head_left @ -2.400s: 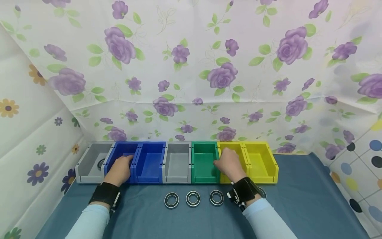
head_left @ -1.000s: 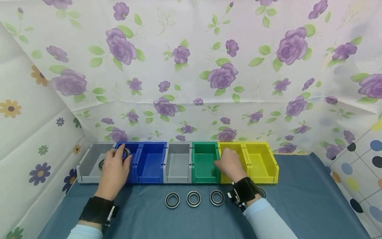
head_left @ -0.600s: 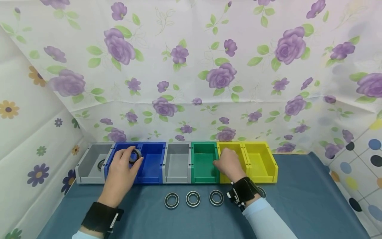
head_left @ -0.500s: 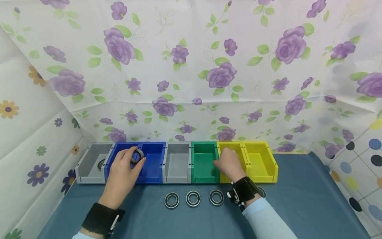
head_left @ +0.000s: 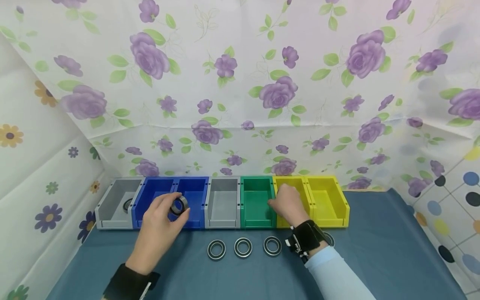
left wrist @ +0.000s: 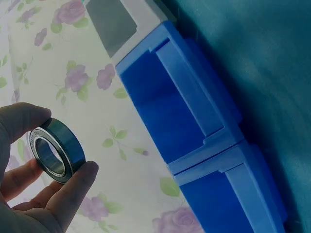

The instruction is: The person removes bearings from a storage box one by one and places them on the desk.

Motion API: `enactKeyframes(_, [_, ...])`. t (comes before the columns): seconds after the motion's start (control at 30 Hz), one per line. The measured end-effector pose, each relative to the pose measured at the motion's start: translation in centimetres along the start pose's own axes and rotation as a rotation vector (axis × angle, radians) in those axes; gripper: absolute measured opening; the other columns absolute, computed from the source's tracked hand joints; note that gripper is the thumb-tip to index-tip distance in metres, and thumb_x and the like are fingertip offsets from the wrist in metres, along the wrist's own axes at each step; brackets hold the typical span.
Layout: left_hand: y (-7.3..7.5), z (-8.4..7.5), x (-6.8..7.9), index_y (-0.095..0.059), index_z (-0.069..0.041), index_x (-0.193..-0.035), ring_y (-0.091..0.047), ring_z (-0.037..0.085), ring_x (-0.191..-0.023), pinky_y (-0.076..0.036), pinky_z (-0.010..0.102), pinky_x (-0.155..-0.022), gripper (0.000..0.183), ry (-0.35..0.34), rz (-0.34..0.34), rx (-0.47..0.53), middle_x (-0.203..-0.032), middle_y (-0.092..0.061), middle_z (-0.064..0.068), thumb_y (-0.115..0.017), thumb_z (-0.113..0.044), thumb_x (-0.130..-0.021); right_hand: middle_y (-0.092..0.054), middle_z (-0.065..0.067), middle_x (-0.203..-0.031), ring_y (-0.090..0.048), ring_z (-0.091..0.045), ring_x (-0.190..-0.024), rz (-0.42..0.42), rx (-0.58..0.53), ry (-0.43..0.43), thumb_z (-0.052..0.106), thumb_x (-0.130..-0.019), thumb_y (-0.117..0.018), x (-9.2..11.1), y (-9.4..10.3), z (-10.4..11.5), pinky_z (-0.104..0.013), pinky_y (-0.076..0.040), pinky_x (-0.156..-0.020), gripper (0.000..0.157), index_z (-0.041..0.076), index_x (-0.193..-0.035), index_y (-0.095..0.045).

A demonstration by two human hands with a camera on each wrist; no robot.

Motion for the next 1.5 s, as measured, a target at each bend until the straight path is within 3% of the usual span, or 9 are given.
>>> enactKeyframes(0.2, [-0.8, 0.0, 1.0, -0.06, -0.011, -0.12, -0.06, 0.024, -0.101, -0.056, 0.038, -0.072, 0.05, 0.015, 0.041, 0.001, -0.116, -0.058, 0.012, -0.078, -0.018, -0.074, -0.045, -0.002, -0.053, -0.051, -0.019, -0.046, 0.001, 0.012, -0.003, 0.026, -0.08, -0.072, -0.1, -0.1, -0.1, -0.023, -0.038, -0.039, 0.025, 0.006, -0.069, -0.061])
enactKeyframes(0.7, [-2.3, 0.7, 3.5, -0.063, -0.01, -0.117, -0.061, 0.029, -0.103, -0.056, 0.042, -0.077, 0.052, 0.025, 0.108, -0.051, -0.113, -0.059, 0.012, -0.081, -0.015, -0.069, -0.047, -0.003, -0.055, -0.051, -0.019, -0.047, -0.009, 0.014, 0.001, 0.026, -0.08, -0.072, -0.2, 0.1, 0.0, -0.023, -0.038, -0.04, 0.025, 0.006, -0.07, -0.061])
enactKeyframes(1.13, [-5.1, 2.5, 6.1, -0.066, -0.014, -0.114, -0.063, 0.025, -0.099, -0.055, 0.041, -0.079, 0.052, 0.141, 0.312, -0.07, -0.11, -0.062, 0.007, -0.083, -0.02, -0.066, -0.047, -0.003, -0.054, -0.052, -0.019, -0.047, 0.004, 0.006, -0.012, 0.027, -0.081, -0.071, 0.0, -0.1, -0.1, -0.023, -0.038, -0.039, 0.025, 0.006, -0.071, -0.061])
enactKeyframes(1.5, [-7.0, 3.3, 7.4, -0.066, -0.014, -0.112, -0.061, 0.023, -0.103, -0.053, 0.043, -0.084, 0.049, 0.212, 0.467, -0.102, -0.11, -0.063, 0.005, -0.081, -0.019, -0.065, -0.045, -0.002, -0.053, -0.051, -0.018, -0.045, -0.005, 0.003, -0.003, 0.026, -0.081, -0.071, -0.1, -0.1, -0.1, -0.023, -0.038, -0.038, 0.026, 0.007, -0.068, -0.06])
Point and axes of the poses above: each hand's wrist, its own x-axis away from the middle knuckle, its own y-axis out of the back of the hand, z = x × y, the point moved 10 cm from there along -x, towards the middle knuckle
